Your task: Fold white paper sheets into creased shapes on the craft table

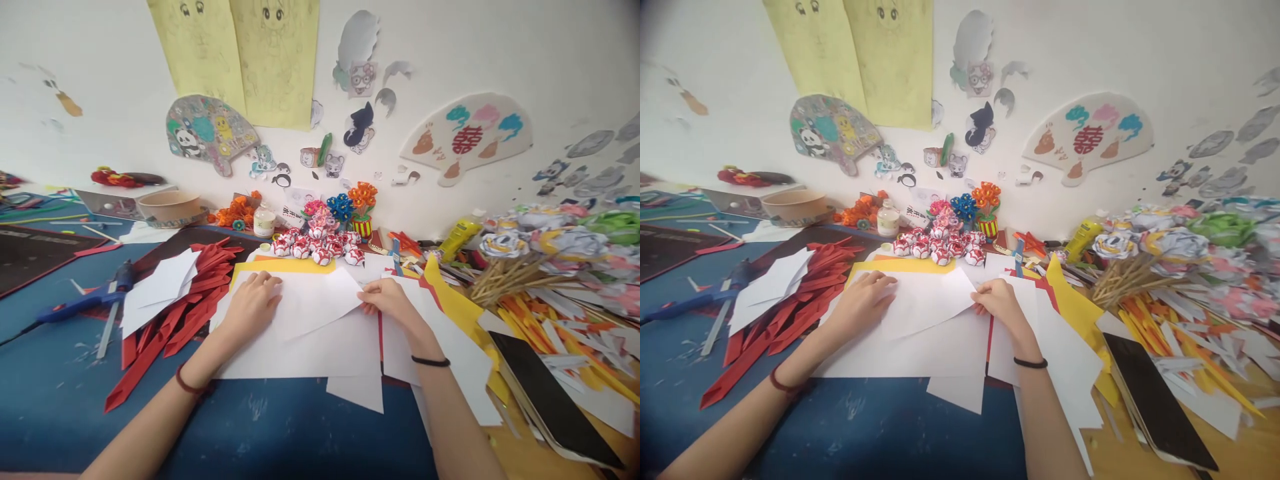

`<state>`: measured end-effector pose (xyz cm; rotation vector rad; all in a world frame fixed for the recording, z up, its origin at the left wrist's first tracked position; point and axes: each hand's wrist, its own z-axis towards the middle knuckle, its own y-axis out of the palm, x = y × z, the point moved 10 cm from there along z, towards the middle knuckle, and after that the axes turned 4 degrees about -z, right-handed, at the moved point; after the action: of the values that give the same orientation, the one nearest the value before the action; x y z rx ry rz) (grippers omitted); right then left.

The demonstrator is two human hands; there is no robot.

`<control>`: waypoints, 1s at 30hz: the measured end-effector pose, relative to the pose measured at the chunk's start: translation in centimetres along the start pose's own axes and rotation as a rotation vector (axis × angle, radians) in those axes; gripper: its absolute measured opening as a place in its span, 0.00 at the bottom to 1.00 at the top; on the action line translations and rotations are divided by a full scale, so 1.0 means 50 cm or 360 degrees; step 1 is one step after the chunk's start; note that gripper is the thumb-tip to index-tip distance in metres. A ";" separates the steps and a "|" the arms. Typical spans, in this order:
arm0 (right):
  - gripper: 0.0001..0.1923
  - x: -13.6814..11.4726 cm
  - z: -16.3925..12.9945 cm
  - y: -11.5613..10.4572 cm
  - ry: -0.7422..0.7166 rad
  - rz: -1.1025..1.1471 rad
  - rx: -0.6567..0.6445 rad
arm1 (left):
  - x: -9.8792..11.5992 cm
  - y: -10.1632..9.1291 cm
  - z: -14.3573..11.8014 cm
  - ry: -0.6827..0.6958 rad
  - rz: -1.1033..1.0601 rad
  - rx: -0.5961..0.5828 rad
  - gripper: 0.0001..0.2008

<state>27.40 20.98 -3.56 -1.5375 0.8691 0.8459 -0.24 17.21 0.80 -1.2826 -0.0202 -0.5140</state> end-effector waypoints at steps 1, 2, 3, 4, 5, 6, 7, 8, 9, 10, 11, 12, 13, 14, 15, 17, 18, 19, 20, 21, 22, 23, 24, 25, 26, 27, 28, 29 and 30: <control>0.06 -0.002 -0.003 0.001 0.0005 -0.0011 0.0018 | 0.013 -0.001 -0.001 0.0089 0.0009 0.0035 0.16; 0.06 -0.003 -0.005 0.001 0.0012 -0.0021 0.0038 | 0.027 0.001 -0.002 0.0183 -0.0009 0.0047 0.18; 0.06 -0.004 -0.006 0.002 0.0018 -0.0031 0.0052 | 0.042 0.006 -0.003 0.0282 -0.0045 0.0030 0.19; 0.06 -0.005 -0.007 0.003 0.0019 -0.0042 0.0055 | 0.055 0.016 -0.006 0.0381 -0.0087 -0.0019 0.21; 0.06 -0.006 -0.007 0.004 0.0014 -0.0054 0.0053 | 0.065 0.029 -0.009 0.0464 -0.0121 -0.0087 0.22; 0.06 -0.006 -0.006 0.005 0.0006 -0.0072 0.0050 | 0.071 0.043 -0.012 0.0523 -0.0144 -0.0161 0.23; 0.06 -0.006 -0.005 0.006 0.0000 -0.0099 0.0047 | 0.074 0.057 -0.016 0.0560 -0.0155 -0.0231 0.24; 0.06 -0.005 -0.004 0.006 -0.0001 -0.0134 0.0048 | 0.075 0.069 -0.019 0.0578 -0.0158 -0.0290 0.24; 0.06 -0.003 -0.003 0.004 0.0002 -0.0180 0.0059 | 0.073 0.079 -0.022 0.0581 -0.0156 -0.0329 0.25; 0.06 -0.001 -0.003 0.001 0.0004 -0.0235 0.0086 | 0.071 0.085 -0.024 0.0575 -0.0153 -0.0348 0.25; 0.06 -0.001 -0.003 -0.005 -0.0003 -0.0302 0.0128 | 0.070 0.088 -0.025 0.0570 -0.0148 -0.0358 0.25; 0.06 -0.005 -0.004 -0.011 -0.0035 -0.0388 0.0189 | 0.069 0.090 -0.027 0.0565 -0.0143 -0.0364 0.25; 0.05 -0.016 -0.008 -0.020 -0.0102 -0.0516 0.0284 | 0.068 0.091 -0.027 0.0561 -0.0138 -0.0369 0.25; 0.02 -0.033 -0.014 -0.028 -0.0190 -0.0672 0.0403 | 0.068 0.091 -0.028 0.0559 -0.0133 -0.0372 0.25; 0.01 -0.052 -0.023 -0.033 -0.0278 -0.0828 0.0533 | 0.069 0.091 -0.028 0.0560 -0.0129 -0.0373 0.25; 0.11 -0.097 -0.044 -0.020 -0.0494 -0.1085 0.0729 | 0.070 0.089 -0.028 0.0563 -0.0121 -0.0364 0.25; 0.15 -0.116 -0.052 -0.002 -0.0596 -0.1133 0.0751 | 0.070 0.089 -0.028 0.0564 -0.0116 -0.0357 0.25; 0.18 -0.141 -0.060 0.032 -0.0795 -0.1170 0.0690 | 0.070 0.089 -0.028 0.0564 -0.0111 -0.0350 0.25; 0.19 -0.162 -0.068 0.074 -0.1010 -0.1176 0.0571 | 0.070 0.090 -0.028 0.0565 -0.0106 -0.0344 0.25; 0.19 -0.174 -0.072 0.114 -0.1154 -0.1180 0.0433 | 0.070 0.090 -0.028 0.0566 -0.0100 -0.0340 0.25; 0.20 -0.178 -0.072 0.150 -0.1238 -0.1206 0.0309 | 0.070 0.092 -0.028 0.0568 -0.0092 -0.0336 0.25; 0.20 -0.177 -0.069 0.176 -0.1275 -0.1224 0.0231 | 0.070 0.093 -0.028 0.0569 -0.0081 -0.0335 0.25; 0.21 -0.172 -0.064 0.195 -0.1276 -0.1231 0.0166 | 0.070 0.095 -0.028 0.0570 -0.0068 -0.0337 0.25; 0.22 -0.165 -0.057 0.208 -0.1263 -0.1229 0.0113 | 0.070 0.096 -0.028 0.0572 -0.0054 -0.0341 0.25; 0.23 -0.157 -0.052 0.216 -0.1242 -0.1223 0.0069 | 0.069 0.097 -0.028 0.0574 -0.0041 -0.0344 0.25; 0.23 -0.149 -0.047 0.220 -0.1219 -0.1218 0.0029 | 0.069 0.098 -0.028 0.0579 -0.0032 -0.0345 0.25; 0.24 -0.142 -0.043 0.222 -0.1199 -0.1221 -0.0008 | 0.069 0.098 -0.028 0.0587 -0.0026 -0.0344 0.25; 0.24 -0.137 -0.041 0.221 -0.1180 -0.1232 -0.0039 | 0.069 0.096 -0.029 0.0596 -0.0022 -0.0341 0.25; 0.24 -0.133 -0.040 0.220 -0.1163 -0.1249 -0.0065 | 0.069 0.095 -0.029 0.0604 -0.0017 -0.0337 0.25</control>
<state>14.69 18.38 -2.59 -1.2860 -0.2822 0.7348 4.21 15.54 -2.92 -1.3721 0.3527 -0.7773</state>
